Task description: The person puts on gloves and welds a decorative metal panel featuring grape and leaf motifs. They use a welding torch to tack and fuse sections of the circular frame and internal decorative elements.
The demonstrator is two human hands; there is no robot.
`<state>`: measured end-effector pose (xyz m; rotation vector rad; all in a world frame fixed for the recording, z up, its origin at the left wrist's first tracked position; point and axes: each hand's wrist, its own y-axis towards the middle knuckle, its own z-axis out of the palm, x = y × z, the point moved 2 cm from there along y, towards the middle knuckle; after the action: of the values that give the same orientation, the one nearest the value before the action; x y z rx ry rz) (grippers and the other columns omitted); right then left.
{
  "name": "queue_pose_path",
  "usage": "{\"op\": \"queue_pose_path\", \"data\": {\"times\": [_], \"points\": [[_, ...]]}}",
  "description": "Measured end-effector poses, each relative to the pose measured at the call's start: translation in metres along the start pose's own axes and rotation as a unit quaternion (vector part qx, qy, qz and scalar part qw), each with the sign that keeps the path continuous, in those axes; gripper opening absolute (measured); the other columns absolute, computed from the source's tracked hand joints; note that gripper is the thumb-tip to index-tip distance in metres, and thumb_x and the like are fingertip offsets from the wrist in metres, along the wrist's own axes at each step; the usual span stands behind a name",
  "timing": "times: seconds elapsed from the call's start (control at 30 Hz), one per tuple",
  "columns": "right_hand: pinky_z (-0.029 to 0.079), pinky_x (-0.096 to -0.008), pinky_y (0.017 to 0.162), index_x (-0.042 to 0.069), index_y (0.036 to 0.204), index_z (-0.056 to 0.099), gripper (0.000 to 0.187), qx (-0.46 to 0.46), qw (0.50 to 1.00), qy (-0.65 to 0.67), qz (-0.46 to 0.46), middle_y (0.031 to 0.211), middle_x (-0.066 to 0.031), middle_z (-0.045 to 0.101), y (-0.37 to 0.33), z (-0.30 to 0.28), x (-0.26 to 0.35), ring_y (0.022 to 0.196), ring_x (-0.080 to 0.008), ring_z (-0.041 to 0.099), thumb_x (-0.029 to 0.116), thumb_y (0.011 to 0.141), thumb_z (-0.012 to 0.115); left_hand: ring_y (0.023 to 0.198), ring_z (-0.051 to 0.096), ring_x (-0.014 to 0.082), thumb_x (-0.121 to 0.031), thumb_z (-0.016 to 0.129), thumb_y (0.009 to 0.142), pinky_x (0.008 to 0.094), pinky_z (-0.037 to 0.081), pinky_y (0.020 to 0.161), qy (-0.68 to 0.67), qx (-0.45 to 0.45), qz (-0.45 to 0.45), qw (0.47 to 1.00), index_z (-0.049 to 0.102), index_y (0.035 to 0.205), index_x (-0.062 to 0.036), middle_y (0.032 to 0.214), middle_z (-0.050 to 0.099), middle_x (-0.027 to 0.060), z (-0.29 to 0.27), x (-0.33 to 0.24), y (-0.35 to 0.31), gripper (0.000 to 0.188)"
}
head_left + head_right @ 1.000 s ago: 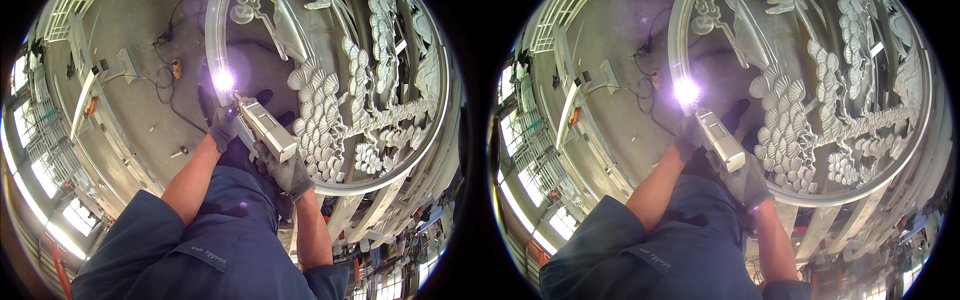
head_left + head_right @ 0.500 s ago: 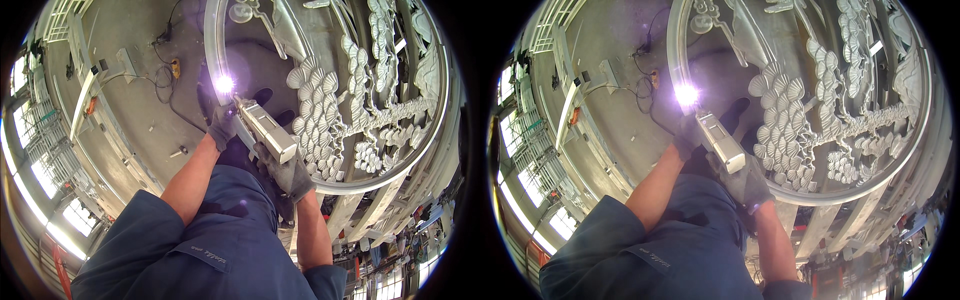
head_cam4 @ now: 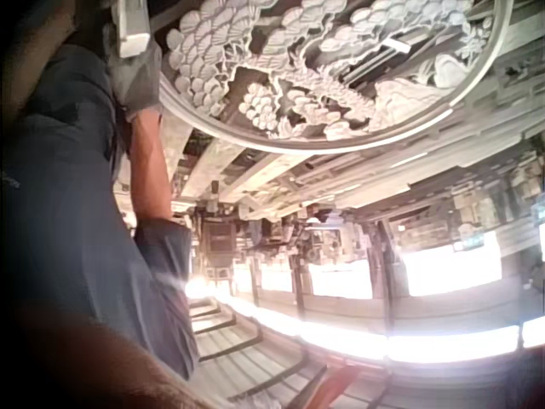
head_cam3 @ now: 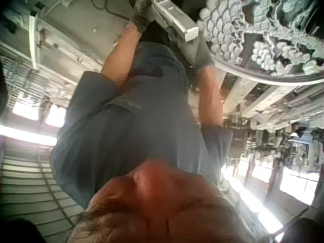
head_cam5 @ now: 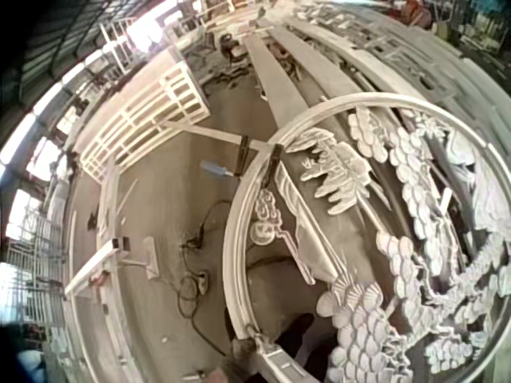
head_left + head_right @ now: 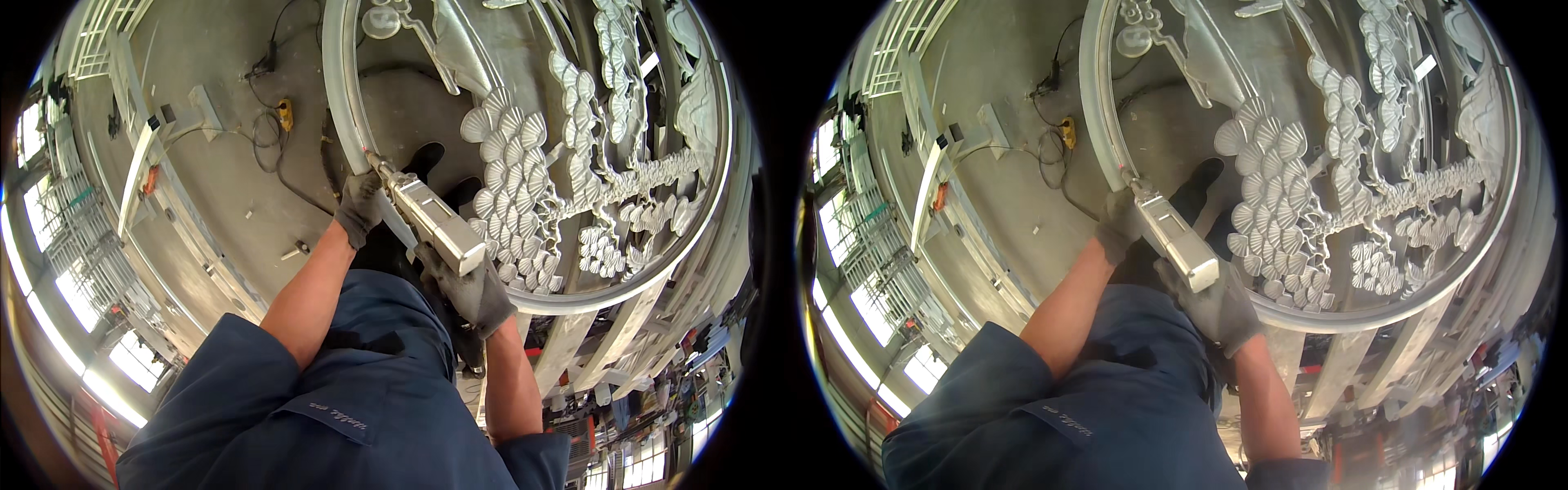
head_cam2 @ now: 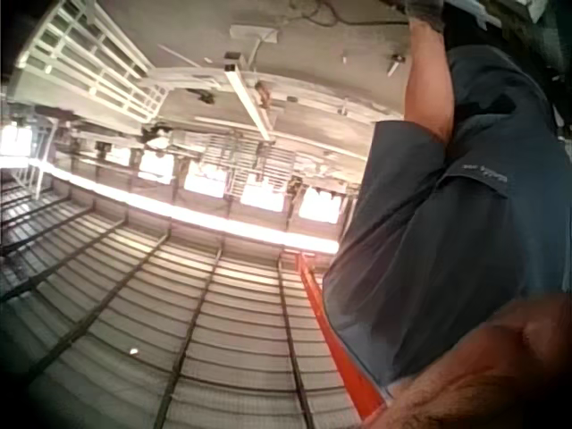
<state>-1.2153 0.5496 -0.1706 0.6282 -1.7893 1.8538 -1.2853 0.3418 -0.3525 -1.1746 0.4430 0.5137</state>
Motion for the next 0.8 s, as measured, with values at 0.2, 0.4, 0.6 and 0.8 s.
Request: {"op": "queue_pose_path", "data": {"times": [0.2,0.4,0.6,0.8], "points": [[0.047,-0.0371,0.059,-0.001,0.103,0.066,0.031,-0.014,0.998,0.06,-0.015,0.069,-0.0076,0.061,-0.003,-0.011,0.004,0.062,-0.0176,0.057,0.03,0.098,0.066,0.108,0.067,0.0246,-0.036,0.075,0.091,0.0426,0.056,0.098,-0.059,0.032,0.012,0.998,0.058,0.117,-0.0088,0.115,0.066,0.0118,0.018,-0.016,-0.006,0.042],[0.043,-0.0278,0.049,-0.001,0.112,0.067,0.03,-0.003,0.997,0.049,-0.052,0.064,-0.0042,0.063,0.018,-0.007,0.006,0.053,-0.0097,0.058,0.027,0.103,0.061,0.113,0.065,0.0237,-0.027,0.08,0.086,0.0412,0.056,0.098,-0.112,0.053,-0.01,0.992,0.058,0.131,-0.01,0.12,0.064,0.0081,0.011,-0.01,-0.001,0.053],[0.046,-0.0277,0.054,0.0,0.119,0.065,0.041,0.043,0.993,0.099,0.049,0.074,-0.0017,0.063,0.026,-0.005,0.011,0.062,-0.0075,0.056,0.036,0.099,0.068,0.114,0.065,0.0273,-0.019,0.072,0.087,0.0461,0.057,0.097,-0.11,0.05,0.015,0.993,0.051,0.138,-0.0021,0.127,0.062,0.0116,0.012,-0.011,-0.001,0.058],[0.046,-0.0271,0.053,0.001,0.123,0.065,0.046,0.042,0.995,0.089,0.015,0.073,-0.0018,0.064,0.031,-0.004,0.002,0.062,-0.0074,0.059,0.039,0.099,0.067,0.112,0.066,0.0275,-0.019,0.07,0.088,0.0455,0.058,0.096,-0.135,0.057,0.003,0.989,0.052,0.137,-0.001,0.125,0.063,0.0124,0.008,-0.008,-0.003,0.055]]}}
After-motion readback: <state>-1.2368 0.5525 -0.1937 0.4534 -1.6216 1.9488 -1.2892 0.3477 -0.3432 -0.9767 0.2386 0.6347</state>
